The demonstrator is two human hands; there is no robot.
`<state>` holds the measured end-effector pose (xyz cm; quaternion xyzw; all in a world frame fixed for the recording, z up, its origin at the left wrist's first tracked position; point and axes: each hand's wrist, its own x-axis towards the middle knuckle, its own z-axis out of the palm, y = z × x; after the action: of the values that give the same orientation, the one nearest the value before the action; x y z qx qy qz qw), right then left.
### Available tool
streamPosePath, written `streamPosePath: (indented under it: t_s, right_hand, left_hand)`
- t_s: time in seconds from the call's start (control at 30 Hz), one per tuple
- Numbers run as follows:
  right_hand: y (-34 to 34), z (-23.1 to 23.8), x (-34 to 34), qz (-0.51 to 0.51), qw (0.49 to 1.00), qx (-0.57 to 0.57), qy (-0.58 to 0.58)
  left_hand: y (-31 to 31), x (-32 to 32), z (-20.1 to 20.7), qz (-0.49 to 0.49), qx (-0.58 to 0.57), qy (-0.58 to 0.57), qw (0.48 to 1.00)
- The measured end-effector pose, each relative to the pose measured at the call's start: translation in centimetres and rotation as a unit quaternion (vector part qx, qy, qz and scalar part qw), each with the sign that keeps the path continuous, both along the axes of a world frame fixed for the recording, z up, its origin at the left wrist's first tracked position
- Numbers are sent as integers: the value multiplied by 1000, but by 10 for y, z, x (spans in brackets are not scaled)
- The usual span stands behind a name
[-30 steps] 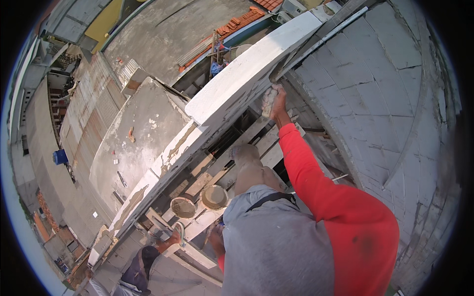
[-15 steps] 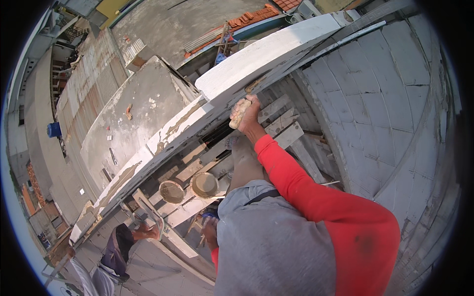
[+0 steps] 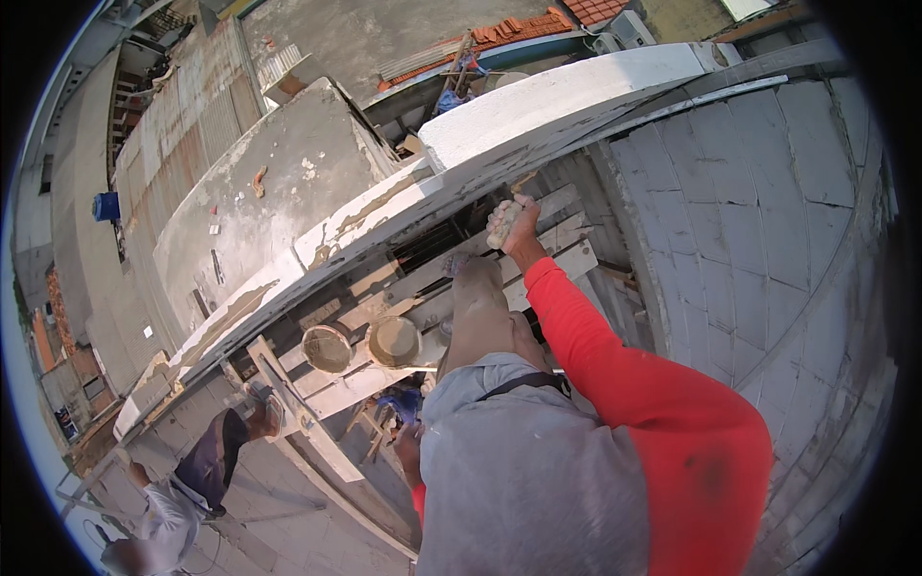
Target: The person applies mortar to a wall using a trowel and then positions and presses white rectangular wall panels into place along the wall edge. The person repeatedly scoops mortar, spreads it, and aligns panels while standing on wooden scaffolding.
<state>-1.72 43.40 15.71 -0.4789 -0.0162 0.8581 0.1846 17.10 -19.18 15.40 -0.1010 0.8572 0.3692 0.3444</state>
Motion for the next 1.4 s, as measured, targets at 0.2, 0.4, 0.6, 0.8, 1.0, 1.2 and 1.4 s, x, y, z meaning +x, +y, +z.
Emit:
streamPosePath:
  t_s: [0.2, 0.4, 0.6, 0.8, 1.0, 1.2, 1.4]
  right_hand:
    - [65, -100, -13, -34, 999, -21, 15]
    - [58, -100, -18, -26, 996, 38, 74]
    - [39, -55, -16, -20, 998, 35, 57]
    - [9, 12, -42, -20, 996, 66, 62]
    - [-49, 95, -50, 24, 996, 49, 68]
    - [-120, 154, 1, 281, 955, -51, 76]
    - [-154, 140, 1, 677, 729, -100, -38]
  left_hand:
    - [-17, 19, 27, 174, 35, -138, 974]
    - [-40, 32, 24, 235, 57, -180, 954]
    - [-26, 22, 8, 241, 84, -194, 947]
    - [17, -17, 30, 153, -4, -163, 975]
    - [49, -33, 2, 163, 72, -139, 974]
    - [68, -22, -6, 444, 229, -140, 855]
    - [89, 15, -29, 534, 132, 5, 835]
